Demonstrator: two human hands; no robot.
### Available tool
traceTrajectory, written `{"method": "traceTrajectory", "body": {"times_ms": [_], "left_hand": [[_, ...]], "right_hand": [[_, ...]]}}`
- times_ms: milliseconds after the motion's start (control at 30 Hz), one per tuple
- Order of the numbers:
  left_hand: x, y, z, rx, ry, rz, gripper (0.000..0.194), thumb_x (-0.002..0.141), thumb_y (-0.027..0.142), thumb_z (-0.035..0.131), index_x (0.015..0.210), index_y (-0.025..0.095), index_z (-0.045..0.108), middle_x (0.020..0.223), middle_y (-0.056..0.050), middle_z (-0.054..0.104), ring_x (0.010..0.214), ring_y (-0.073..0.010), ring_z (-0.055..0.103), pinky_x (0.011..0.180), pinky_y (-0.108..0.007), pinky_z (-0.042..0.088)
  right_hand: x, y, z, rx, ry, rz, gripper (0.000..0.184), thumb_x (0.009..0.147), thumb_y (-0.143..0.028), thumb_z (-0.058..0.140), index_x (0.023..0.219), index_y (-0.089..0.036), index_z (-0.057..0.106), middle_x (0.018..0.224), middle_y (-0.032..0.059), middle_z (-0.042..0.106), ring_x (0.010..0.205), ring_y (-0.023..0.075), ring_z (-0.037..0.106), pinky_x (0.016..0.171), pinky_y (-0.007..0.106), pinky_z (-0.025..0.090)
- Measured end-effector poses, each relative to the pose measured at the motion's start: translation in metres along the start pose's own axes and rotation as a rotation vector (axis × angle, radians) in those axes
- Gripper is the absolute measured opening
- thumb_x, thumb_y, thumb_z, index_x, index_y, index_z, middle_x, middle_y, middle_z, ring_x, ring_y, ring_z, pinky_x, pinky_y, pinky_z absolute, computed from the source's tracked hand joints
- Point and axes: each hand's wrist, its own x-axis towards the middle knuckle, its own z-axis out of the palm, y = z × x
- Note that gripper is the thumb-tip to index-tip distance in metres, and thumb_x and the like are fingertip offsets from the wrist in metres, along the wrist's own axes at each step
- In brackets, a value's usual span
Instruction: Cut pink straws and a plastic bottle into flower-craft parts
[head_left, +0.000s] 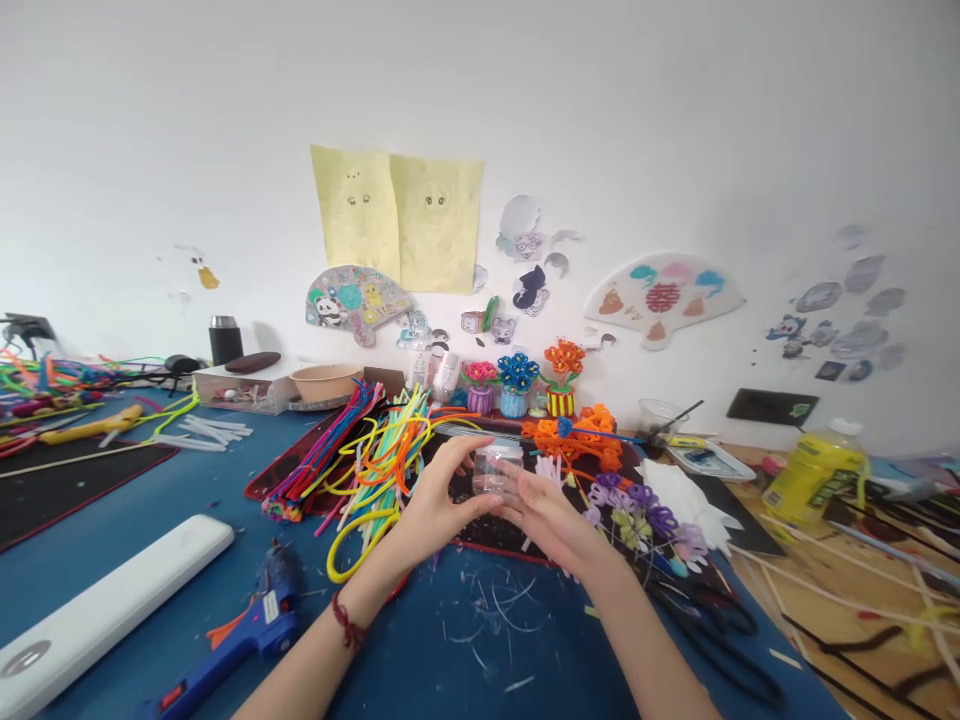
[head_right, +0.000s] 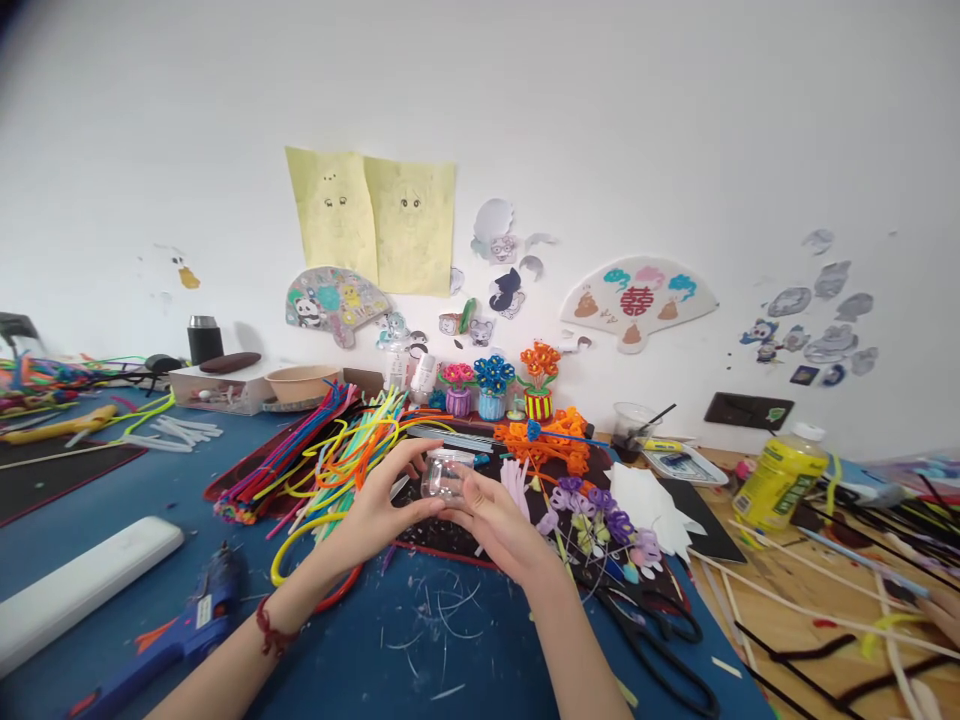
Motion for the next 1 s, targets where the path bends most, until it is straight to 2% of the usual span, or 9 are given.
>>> {"method": "traceTrajectory", "body": {"times_ms": [133, 267, 400, 467, 567, 700, 833, 1000], "left_hand": [[-0.001, 0.003, 0.0, -0.084, -0.007, -0.013, 0.055, 0.085, 0.034, 0.065, 0.134, 0.029, 0.042, 0.129, -0.007, 0.05, 0.103, -0.021, 0.051, 0.089, -0.036, 0.045], [0.0, 0.001, -0.003, -0.193, 0.016, -0.058, 0.053, 0.085, 0.034, 0.063, 0.134, 0.027, 0.043, 0.131, -0.009, 0.05, 0.106, -0.0211, 0.053, 0.088, -0.035, 0.045], [0.003, -0.005, -0.007, -0.262, 0.112, -0.147, 0.04, 0.086, 0.036, 0.06, 0.122, 0.021, 0.053, 0.116, -0.009, 0.06, 0.089, -0.0173, 0.058, 0.079, -0.031, 0.047], [0.004, -0.007, -0.007, -0.262, 0.116, -0.188, 0.035, 0.085, 0.037, 0.06, 0.114, 0.018, 0.058, 0.107, -0.008, 0.064, 0.082, -0.0165, 0.059, 0.076, -0.03, 0.048], [0.004, -0.008, -0.005, -0.26, 0.061, -0.232, 0.033, 0.085, 0.042, 0.06, 0.108, 0.018, 0.061, 0.1, -0.008, 0.067, 0.078, -0.0165, 0.059, 0.07, -0.029, 0.047], [0.001, -0.005, 0.002, -0.235, -0.008, -0.208, 0.032, 0.087, 0.042, 0.057, 0.11, 0.02, 0.061, 0.105, -0.007, 0.065, 0.079, -0.0161, 0.058, 0.069, -0.028, 0.047], [-0.001, -0.001, 0.007, -0.259, 0.012, -0.18, 0.033, 0.085, 0.039, 0.061, 0.112, 0.019, 0.056, 0.102, -0.006, 0.062, 0.084, -0.0168, 0.058, 0.068, -0.027, 0.047], [-0.003, 0.001, 0.011, -0.277, 0.018, -0.176, 0.036, 0.084, 0.035, 0.064, 0.115, 0.019, 0.053, 0.1, -0.006, 0.061, 0.084, -0.0166, 0.058, 0.065, -0.025, 0.047]], "right_hand": [[0.0, 0.002, -0.004, 0.05, 0.015, -0.015, 0.05, 0.081, -0.05, 0.066, 0.123, -0.022, 0.06, 0.123, 0.0113, 0.062, 0.11, 0.0238, 0.059, 0.096, 0.04, 0.044], [0.0, 0.001, -0.008, 0.038, 0.042, -0.019, 0.053, 0.08, -0.056, 0.064, 0.119, -0.02, 0.062, 0.114, 0.0128, 0.066, 0.097, 0.0248, 0.064, 0.095, 0.043, 0.044], [-0.002, -0.004, -0.007, 0.05, 0.074, -0.015, 0.056, 0.08, -0.063, 0.058, 0.114, -0.019, 0.064, 0.11, 0.0142, 0.067, 0.092, 0.0255, 0.065, 0.096, 0.045, 0.043], [-0.002, -0.006, -0.007, 0.062, 0.08, -0.021, 0.056, 0.08, -0.063, 0.057, 0.114, -0.019, 0.064, 0.111, 0.0144, 0.067, 0.092, 0.0259, 0.065, 0.096, 0.046, 0.042], [-0.003, -0.006, -0.009, 0.072, 0.065, -0.022, 0.057, 0.079, -0.062, 0.059, 0.117, -0.02, 0.063, 0.112, 0.0136, 0.067, 0.093, 0.0265, 0.065, 0.097, 0.046, 0.042], [-0.003, -0.003, -0.012, 0.094, 0.023, -0.049, 0.053, 0.075, -0.054, 0.067, 0.118, -0.022, 0.063, 0.117, 0.0112, 0.065, 0.096, 0.0266, 0.064, 0.096, 0.046, 0.042], [-0.002, -0.001, -0.011, 0.064, -0.009, -0.106, 0.048, 0.071, -0.047, 0.073, 0.112, -0.023, 0.066, 0.115, 0.011, 0.066, 0.105, 0.0286, 0.061, 0.097, 0.048, 0.041], [0.0, -0.003, -0.006, 0.038, 0.02, -0.138, 0.055, 0.07, -0.049, 0.074, 0.118, -0.023, 0.063, 0.12, 0.0126, 0.063, 0.116, 0.0304, 0.055, 0.104, 0.05, 0.034]]}}
